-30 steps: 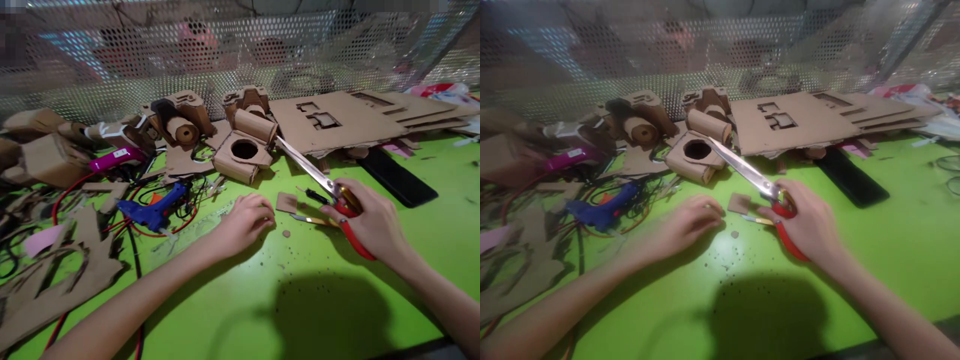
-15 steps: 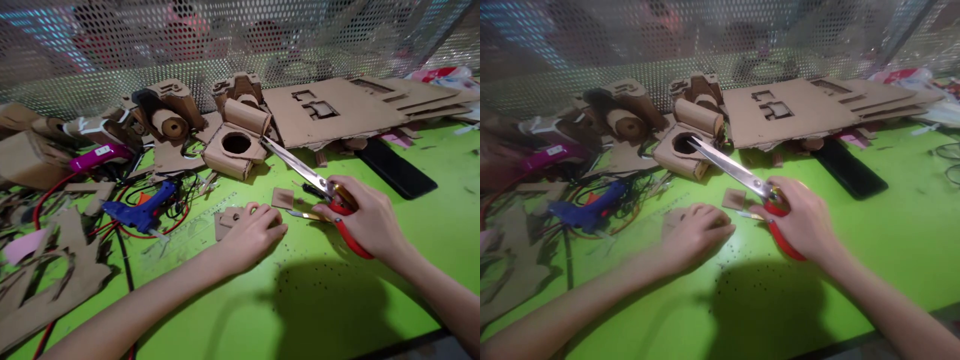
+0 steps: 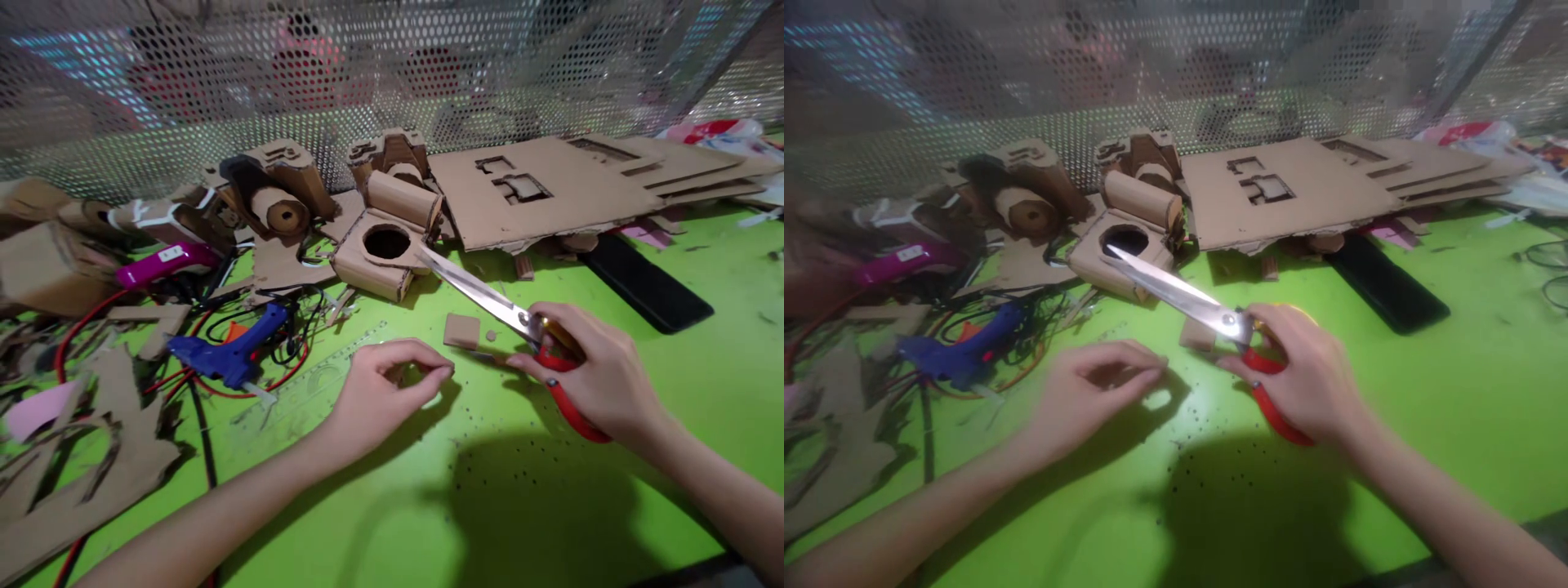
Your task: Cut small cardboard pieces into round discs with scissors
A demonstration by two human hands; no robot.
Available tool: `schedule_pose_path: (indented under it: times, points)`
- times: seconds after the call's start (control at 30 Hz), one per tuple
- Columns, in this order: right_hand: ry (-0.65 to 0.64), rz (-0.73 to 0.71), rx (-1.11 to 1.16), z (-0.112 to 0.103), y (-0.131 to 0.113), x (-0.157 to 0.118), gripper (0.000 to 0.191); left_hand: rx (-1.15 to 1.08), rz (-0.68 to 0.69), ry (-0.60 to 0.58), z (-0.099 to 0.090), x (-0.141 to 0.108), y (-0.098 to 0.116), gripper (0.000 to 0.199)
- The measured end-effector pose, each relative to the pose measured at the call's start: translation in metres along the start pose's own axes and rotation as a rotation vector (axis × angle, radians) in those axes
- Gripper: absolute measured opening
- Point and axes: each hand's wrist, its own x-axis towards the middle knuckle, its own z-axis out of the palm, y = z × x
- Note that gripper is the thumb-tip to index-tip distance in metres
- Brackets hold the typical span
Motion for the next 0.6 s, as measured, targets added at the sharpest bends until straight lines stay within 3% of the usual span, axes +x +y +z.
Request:
schedule_pose_path:
  times: [0.07,0.23,0.4,0.6]
  points:
    - [-0.012,-0.011,0.021,-0.001,-0.004,-0.001,0.028,-0.191,-0.101,0.076,-0.005,-0.001,0.009,0.006]
    - [0.003,-0.099,0.026,-0.001,-0.009,-0.001,0.046,-0.445,-0.079,0.182,-0.011,-0.004,0.019,0.015]
    - [0.044,-0.235,-0.058,0.002,-0.007,-0.010,0.042,-0.476,-0.020,0.236,-0.011,-0.009,0.026,0.023]
    - [0.055,-0.247,-0.127,0.007,-0.008,-0.019,0.035,-0.500,-0.140,0.228,-0.010,-0.013,0.035,0.024]
